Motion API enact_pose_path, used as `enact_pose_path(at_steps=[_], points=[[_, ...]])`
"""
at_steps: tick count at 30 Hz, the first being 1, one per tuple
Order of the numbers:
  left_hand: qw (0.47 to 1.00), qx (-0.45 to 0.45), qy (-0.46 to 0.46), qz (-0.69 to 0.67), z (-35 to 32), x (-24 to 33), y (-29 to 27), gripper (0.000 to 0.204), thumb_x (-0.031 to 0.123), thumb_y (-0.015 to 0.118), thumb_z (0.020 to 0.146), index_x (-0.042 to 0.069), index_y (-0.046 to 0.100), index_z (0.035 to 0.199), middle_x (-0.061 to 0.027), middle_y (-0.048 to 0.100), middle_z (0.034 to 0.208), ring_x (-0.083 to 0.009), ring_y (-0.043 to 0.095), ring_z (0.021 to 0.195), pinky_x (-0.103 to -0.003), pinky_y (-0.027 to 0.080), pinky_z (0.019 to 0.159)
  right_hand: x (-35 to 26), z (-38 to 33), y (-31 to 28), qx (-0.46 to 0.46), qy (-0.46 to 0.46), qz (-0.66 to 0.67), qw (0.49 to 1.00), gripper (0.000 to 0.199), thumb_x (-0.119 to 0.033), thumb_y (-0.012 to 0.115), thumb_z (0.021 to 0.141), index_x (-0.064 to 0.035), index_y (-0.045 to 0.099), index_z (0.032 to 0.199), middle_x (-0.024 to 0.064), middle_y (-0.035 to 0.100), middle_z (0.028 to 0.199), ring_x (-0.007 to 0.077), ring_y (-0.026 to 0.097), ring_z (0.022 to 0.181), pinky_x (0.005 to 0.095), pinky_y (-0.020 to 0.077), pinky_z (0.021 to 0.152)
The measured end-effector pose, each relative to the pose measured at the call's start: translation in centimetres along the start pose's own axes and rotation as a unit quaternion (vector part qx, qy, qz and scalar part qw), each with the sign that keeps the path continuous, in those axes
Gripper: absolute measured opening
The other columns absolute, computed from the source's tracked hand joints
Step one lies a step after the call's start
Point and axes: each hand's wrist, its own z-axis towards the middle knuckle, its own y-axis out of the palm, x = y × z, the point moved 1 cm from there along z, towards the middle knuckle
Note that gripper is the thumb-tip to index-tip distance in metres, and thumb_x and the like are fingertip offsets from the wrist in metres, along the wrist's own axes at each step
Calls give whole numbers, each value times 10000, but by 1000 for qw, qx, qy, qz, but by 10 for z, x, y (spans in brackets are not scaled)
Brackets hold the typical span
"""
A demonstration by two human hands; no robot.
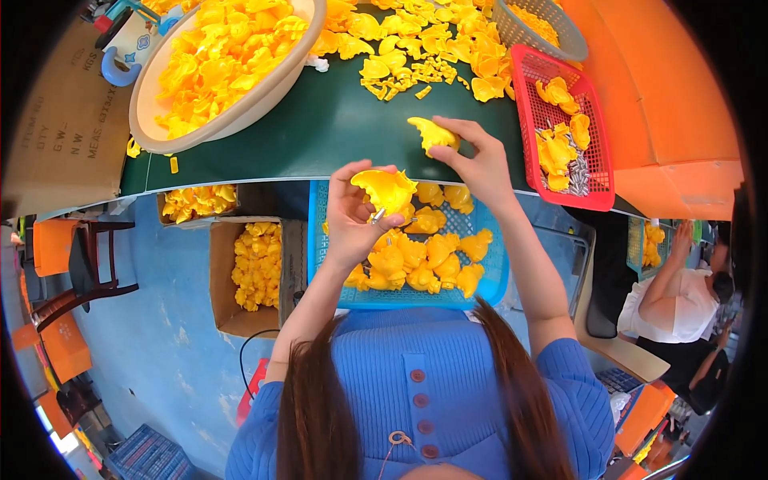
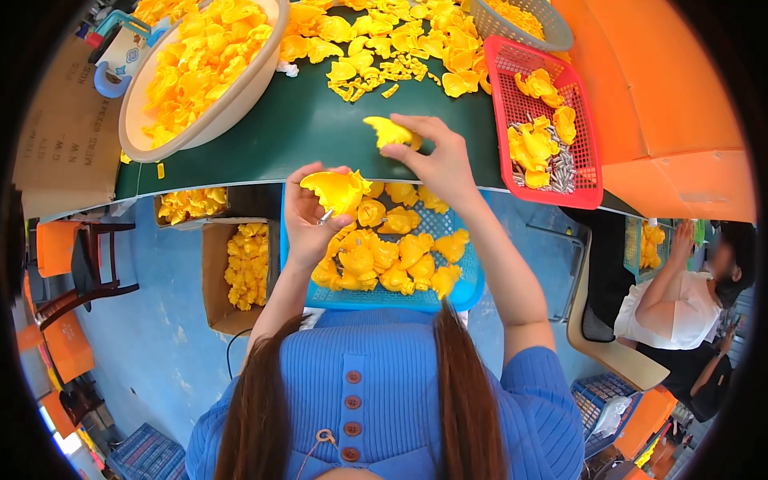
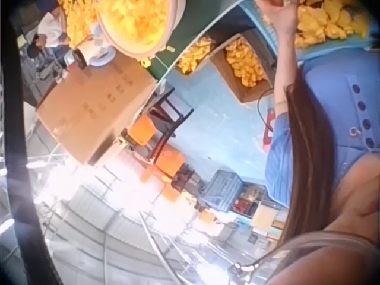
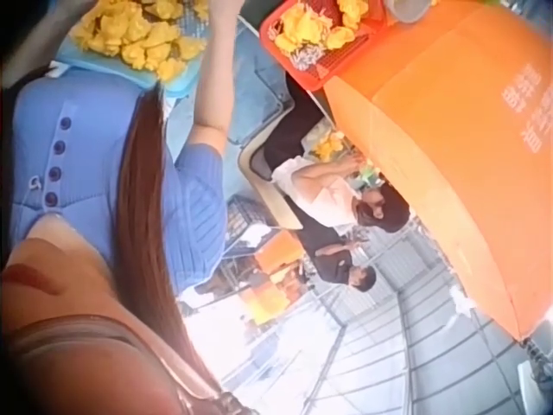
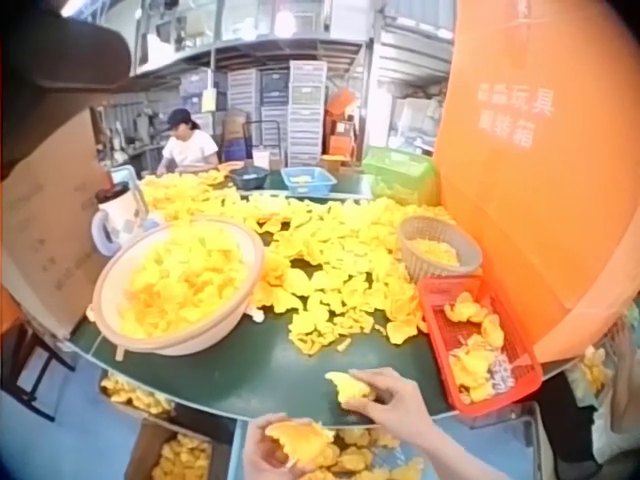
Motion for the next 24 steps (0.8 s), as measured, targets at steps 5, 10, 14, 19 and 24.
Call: enact_pose_path(at_steps=[5,10,14,19,24], points=[[1000,-10,-10,-18,1,-2,-3,669,3,774,652,55,356,1173,-121,504,1147,-208,530,1070,-325,496,882,-50,-17,15,-119,-109,85,983,450,-44,728,670,-28,615,1104,96,601,1067,176,546,985,284,421,865],[999,-29,-15,-17,2,-2,-4,633,1,772,658,37,376,1150,-116,506,1132,-201,522,1079,-326,496,883,-52,-22,20,-125,-89,61,986,435,-57,741,662,-26,626,1082,94,618,1040,177,546,979,288,421,864],[999,-26,-23,-11,3,1,-1,613,2,774,656,30,395,1137,-115,507,1137,-201,518,1086,-328,495,886,-51,-24,21,-123,-82,64,987,445,-77,750,666,-25,622,1089,95,614,1052,177,539,985,289,416,868],[999,-22,-40,-10,2,1,-1,601,-1,769,661,24,402,1137,-115,508,1142,-202,518,1088,-335,487,900,-48,-27,22,-116,-68,69,988,441,-85,748,679,-24,618,1095,95,611,1057,176,535,989,287,413,863],[999,-10,-42,-15,3,2,1,615,53,791,651,23,415,1136,-103,529,1117,-184,532,1055,-305,466,894,-48,-28,24,-105,-56,83,989,433,-95,748,690,-27,617,1097,94,607,1054,174,535,985,284,408,863]])
